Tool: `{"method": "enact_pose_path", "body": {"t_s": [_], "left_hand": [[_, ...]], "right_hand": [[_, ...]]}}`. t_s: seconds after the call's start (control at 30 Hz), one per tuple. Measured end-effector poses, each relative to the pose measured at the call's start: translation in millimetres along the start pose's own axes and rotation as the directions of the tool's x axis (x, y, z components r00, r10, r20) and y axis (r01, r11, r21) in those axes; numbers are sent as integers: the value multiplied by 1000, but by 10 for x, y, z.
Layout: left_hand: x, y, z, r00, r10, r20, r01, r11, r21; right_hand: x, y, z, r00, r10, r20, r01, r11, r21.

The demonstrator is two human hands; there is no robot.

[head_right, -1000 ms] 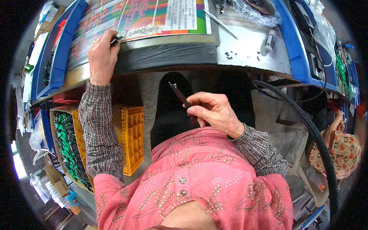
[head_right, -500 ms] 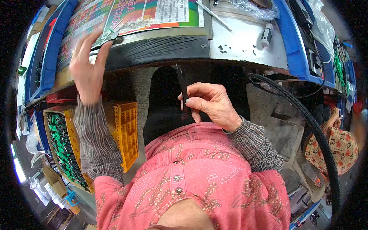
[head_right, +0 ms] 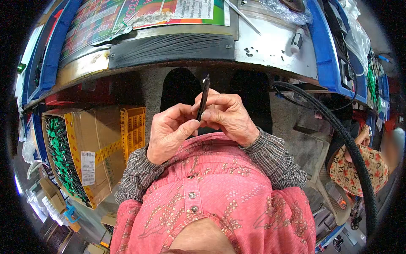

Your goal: The person assembles small plastic components by inserting green pins into black circular plastic housings by hand.

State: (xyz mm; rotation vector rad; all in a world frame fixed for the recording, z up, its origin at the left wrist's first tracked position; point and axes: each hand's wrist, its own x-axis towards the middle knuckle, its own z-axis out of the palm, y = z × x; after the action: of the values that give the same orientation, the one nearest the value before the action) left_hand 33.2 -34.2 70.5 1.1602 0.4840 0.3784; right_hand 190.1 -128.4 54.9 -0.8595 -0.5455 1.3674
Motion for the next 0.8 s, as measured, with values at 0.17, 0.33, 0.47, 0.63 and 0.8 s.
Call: {"method": "enact_pose_path", "body": {"t_s": [0.17,0.33,0.47,0.63,0.8], "left_hand": [[-27,-41,-23,992,-109,63,116,986,-116],[-41,-40,-18,993,-116,20,117,973,-198],[-17,18,-38,993,-118,22,120,976,-184],[-53,94,-86,982,-173,-69,161,975,-150],[-52,62,-134,983,-120,-138,101,986,-136]], "right_hand": [[-16,22,-46,1000,1,7,-1,998,-63],[-17,-89,39,998,38,-42,-47,967,-251],[-29,-205,142,992,48,-116,-85,938,-336],[12,-431,127,994,-71,-84,-7,721,-693],[181,-726,188,914,-406,-11,148,359,-922]]}}
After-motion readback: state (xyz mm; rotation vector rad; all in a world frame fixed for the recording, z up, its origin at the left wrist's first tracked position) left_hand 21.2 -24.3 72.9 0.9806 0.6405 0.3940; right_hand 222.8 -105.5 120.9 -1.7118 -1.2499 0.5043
